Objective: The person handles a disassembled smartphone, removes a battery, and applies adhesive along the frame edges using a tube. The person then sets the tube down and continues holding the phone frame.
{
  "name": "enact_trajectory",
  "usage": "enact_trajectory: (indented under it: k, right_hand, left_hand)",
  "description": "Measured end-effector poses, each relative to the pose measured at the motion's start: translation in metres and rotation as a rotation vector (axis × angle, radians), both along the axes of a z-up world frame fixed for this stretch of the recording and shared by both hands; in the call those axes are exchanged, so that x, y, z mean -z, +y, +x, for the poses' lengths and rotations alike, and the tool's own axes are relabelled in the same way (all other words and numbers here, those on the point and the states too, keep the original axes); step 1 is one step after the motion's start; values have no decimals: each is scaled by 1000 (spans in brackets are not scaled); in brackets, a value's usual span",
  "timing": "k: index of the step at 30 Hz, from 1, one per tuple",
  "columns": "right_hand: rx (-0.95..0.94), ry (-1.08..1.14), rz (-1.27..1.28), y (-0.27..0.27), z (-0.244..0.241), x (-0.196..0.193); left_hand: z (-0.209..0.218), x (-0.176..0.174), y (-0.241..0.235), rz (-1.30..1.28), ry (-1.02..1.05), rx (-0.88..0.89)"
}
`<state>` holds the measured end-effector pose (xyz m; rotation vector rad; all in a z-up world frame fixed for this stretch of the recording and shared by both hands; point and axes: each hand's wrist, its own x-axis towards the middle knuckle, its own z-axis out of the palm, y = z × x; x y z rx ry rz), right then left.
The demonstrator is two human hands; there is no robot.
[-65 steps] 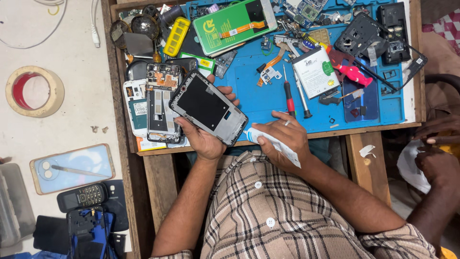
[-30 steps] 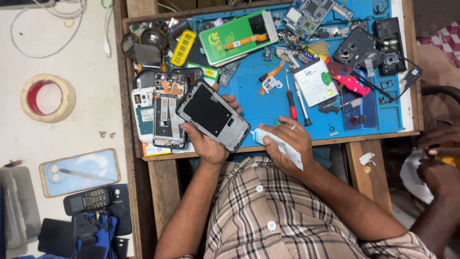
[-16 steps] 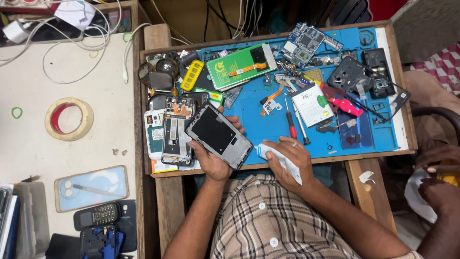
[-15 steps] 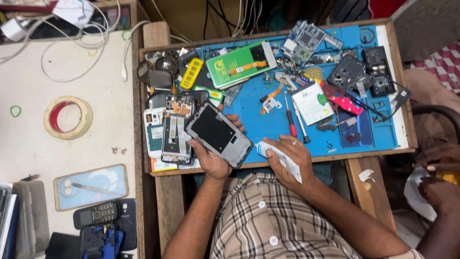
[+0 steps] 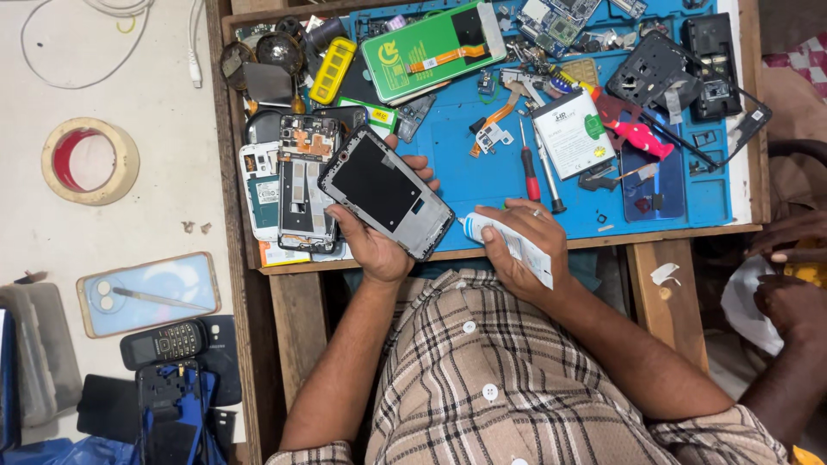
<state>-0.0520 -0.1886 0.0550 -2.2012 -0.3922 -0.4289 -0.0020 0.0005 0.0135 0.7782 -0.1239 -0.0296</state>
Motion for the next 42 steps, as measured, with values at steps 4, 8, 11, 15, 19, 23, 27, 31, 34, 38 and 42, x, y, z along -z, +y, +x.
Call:
enact_trajectory:
  k: [4,8,11,15,19,23,27,31,34,38,42]
  right_hand:
    - [-5,-1,-17,-2,0,1]
    - [-21,10,-21,-3,-1,3]
    - [-18,14,-24,-3,-2,4]
    - [8,-8,24,-4,-2,10]
    - [66,257,476,-15,-8,11]
    - [35,225,844,-40,26,-30]
    - [-185,180,1144,-62,104,-88]
    - [-275,146,1166,-57,147,-121]
    - [-178,130,1107,-46,117,-115]
    - [-88,282,1212,-52,75,-60]
    - [111,437,1350,-72,46,-9]
  left_hand:
    - [1,1,-1,-16,15,8]
    - [1,1,0,-11,8,8]
    - [0,2,0,-4,6,5]
    - [2,4,0,11,14,2]
    - [1,6,3,-139,57,65]
    - [1,-14,0,-213,111,89]
    - [-5,-28,-9,-323,183,181]
    - [-8,-48,-16,-393,215,255]
    - [-12,-67,-20,-402,211,317]
    - [-9,-70,-23,-431,210,355]
    - [-12,-68,-26,-541,197,388]
